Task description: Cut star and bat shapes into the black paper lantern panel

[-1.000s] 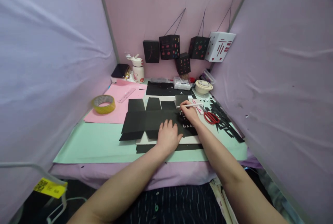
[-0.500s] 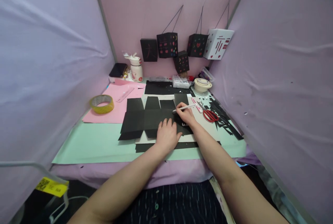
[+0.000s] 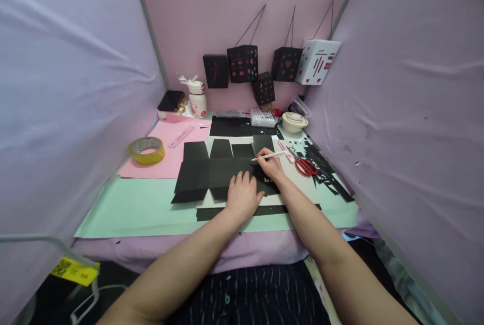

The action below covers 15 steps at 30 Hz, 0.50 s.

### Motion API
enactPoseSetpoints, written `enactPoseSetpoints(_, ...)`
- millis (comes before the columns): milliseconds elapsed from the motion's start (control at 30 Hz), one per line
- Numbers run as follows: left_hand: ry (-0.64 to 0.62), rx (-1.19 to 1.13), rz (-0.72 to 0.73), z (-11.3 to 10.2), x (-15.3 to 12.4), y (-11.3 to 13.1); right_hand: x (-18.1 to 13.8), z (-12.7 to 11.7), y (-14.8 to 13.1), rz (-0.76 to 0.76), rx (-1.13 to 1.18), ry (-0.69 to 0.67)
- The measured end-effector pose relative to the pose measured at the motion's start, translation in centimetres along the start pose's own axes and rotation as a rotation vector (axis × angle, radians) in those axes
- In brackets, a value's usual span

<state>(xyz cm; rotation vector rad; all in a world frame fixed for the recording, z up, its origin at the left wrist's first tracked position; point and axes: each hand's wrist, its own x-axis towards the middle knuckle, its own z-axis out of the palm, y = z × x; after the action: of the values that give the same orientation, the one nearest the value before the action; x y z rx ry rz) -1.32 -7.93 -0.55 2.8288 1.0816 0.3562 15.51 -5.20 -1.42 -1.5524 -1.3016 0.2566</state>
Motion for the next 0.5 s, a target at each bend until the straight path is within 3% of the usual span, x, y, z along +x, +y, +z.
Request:
enactPoseSetpoints(233, -0.003, 0.005, 0.0, -0.06, 0.01, -0.01, -0.22, 0.13, -0.61, 0.083, 0.018, -0.126)
enactPoseSetpoints(500, 0.005, 0.008, 0.0, 0.09, 0.04, 0.04, -0.17, 0.21, -0.18, 0.111, 0.01, -0.131)
